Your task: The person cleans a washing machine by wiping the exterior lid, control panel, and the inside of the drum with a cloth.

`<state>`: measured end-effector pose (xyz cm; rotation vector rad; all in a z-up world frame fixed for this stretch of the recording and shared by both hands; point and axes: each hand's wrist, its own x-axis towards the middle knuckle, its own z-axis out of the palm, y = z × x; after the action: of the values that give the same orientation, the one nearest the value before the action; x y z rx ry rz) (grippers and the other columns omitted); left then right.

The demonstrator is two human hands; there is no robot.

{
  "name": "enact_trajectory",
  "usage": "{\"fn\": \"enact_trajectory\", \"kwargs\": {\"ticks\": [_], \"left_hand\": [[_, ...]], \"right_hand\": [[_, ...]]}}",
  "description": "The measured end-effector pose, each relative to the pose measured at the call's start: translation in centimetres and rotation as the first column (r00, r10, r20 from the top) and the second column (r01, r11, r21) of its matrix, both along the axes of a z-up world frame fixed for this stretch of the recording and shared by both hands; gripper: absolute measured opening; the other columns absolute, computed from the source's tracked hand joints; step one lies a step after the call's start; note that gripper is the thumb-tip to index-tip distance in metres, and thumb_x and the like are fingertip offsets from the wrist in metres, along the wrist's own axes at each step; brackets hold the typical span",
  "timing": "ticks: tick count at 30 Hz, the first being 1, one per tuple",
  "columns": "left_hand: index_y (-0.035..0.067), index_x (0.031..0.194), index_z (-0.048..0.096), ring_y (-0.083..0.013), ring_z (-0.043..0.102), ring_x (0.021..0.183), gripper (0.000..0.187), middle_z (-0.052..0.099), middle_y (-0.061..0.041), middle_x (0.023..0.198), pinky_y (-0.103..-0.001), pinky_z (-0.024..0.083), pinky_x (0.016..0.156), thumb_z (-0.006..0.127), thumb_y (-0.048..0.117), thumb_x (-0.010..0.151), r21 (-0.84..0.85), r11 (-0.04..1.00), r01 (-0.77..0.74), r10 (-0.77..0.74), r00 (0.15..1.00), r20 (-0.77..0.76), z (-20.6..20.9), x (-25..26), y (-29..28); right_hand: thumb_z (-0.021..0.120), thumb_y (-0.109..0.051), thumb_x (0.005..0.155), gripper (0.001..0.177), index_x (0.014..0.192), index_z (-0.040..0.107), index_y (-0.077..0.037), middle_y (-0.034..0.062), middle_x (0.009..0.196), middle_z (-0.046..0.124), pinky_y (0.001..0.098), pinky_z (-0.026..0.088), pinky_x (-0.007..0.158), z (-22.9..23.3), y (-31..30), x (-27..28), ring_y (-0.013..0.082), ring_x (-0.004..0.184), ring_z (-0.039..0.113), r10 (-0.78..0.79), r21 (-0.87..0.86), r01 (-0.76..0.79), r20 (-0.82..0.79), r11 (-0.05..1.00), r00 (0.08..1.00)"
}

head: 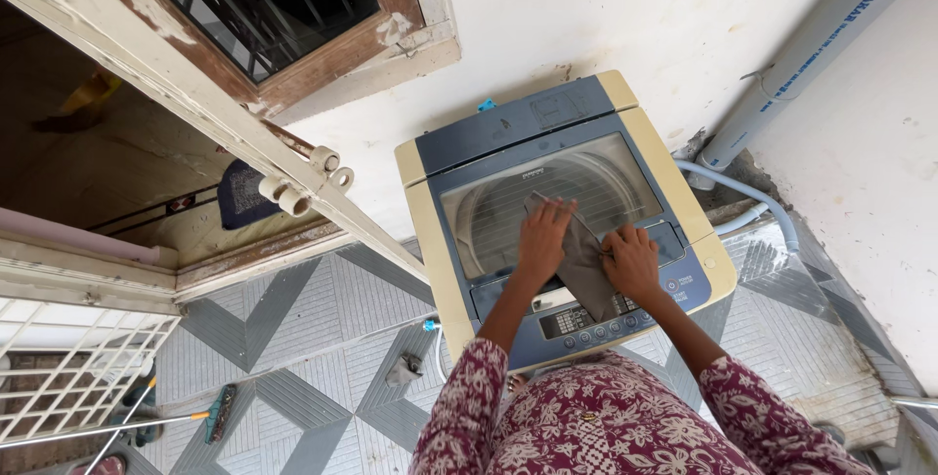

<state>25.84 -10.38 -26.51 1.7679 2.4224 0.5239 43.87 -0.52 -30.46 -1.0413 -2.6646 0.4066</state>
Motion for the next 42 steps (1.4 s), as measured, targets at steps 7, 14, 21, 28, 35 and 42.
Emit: {"fn": "enact_trajectory", "kwargs": {"ticks": [7, 14, 21, 28, 35, 42], "left_hand": [[0.013, 0.092, 0.063, -0.0276, 0.059, 0.119, 0.021, 0.063, -0.006, 0.107, -0.051, 0.042, 0.108, 0.082, 0.015, 0.084, 0.328, 0.907, -0.264, 0.224, 0.962, 0.157, 4.5, -7.1, 3.2], [0.010, 0.118, 0.069, -0.0263, 0.059, 0.107, 0.034, 0.066, -0.005, 0.104, -0.045, 0.041, 0.102, 0.073, 0.000, 0.085, 0.541, 0.823, -0.176, 0.212, 0.977, -0.005, 10.3, -3.4, -1.7], [0.013, 0.113, 0.072, -0.0294, 0.059, 0.114, 0.035, 0.069, -0.008, 0.117, -0.047, 0.042, 0.097, 0.062, 0.002, 0.081, 0.415, 0.825, -0.383, 0.372, 0.922, 0.110, 6.2, 4.0, -5.9], [0.014, 0.137, 0.063, -0.0304, 0.056, 0.125, 0.037, 0.060, -0.008, 0.131, -0.050, 0.045, 0.107, 0.061, 0.021, 0.101, -0.014, 0.963, -0.269, 0.266, 0.940, 0.212, -1.2, 5.9, 3.0], [0.018, 0.165, 0.022, -0.0369, 0.006, 0.158, 0.074, 0.012, -0.010, 0.172, -0.065, 0.004, 0.123, 0.047, 0.047, 0.102, -0.041, 0.870, -0.491, 0.477, 0.861, -0.178, -5.3, -2.9, 5.3], [0.013, 0.163, 0.015, -0.0366, 0.000, 0.157, 0.076, 0.004, -0.013, 0.171, -0.069, -0.003, 0.119, 0.042, 0.050, 0.103, -0.144, 0.830, -0.538, 0.507, 0.837, -0.205, -5.0, -6.8, 7.3]], "right_hand": [[0.067, -0.002, 0.089, 0.016, 0.103, 0.063, -0.011, 0.0104, 0.089, 0.067, 0.0481, 0.046, 0.079, 11.2, 8.6, -3.7, 0.0328, 0.089, 0.064, 0.190, 0.070, -0.177, -0.359, 0.982, 0.914], [0.068, 0.008, 0.084, 0.029, 0.108, 0.067, -0.007, 0.0078, 0.101, 0.067, 0.0455, 0.041, 0.090, 16.4, 8.5, -2.0, 0.0293, 0.099, 0.061, 0.386, 0.276, -0.278, -0.518, 0.920, 0.763], [0.068, -0.012, 0.080, 0.019, 0.099, 0.069, -0.013, 0.0109, 0.107, 0.071, 0.0495, 0.039, 0.101, 9.1, 6.2, 3.8, 0.0279, 0.111, 0.062, 0.494, 0.162, -0.467, -0.328, 0.869, 0.805], [0.051, -0.037, 0.108, 0.036, 0.131, 0.063, -0.011, 0.0103, 0.132, 0.065, 0.0466, 0.036, 0.111, 1.0, 7.7, -0.5, 0.0291, 0.133, 0.054, 0.313, -0.296, -0.337, -0.126, 0.894, 0.941], [0.031, -0.063, 0.104, 0.076, 0.163, 0.031, -0.015, 0.0140, 0.170, 0.018, 0.0571, 0.010, 0.126, -2.8, 9.9, -11.9, 0.0324, 0.158, 0.014, 0.435, 0.135, -0.431, -0.006, 0.892, 0.900], [0.035, -0.061, 0.103, 0.074, 0.162, 0.032, -0.015, 0.0162, 0.169, 0.020, 0.0567, 0.010, 0.123, -3.2, 12.3, -16.7, 0.0357, 0.155, 0.017, 0.492, 0.208, -0.466, -0.090, 0.860, 0.866]]}}
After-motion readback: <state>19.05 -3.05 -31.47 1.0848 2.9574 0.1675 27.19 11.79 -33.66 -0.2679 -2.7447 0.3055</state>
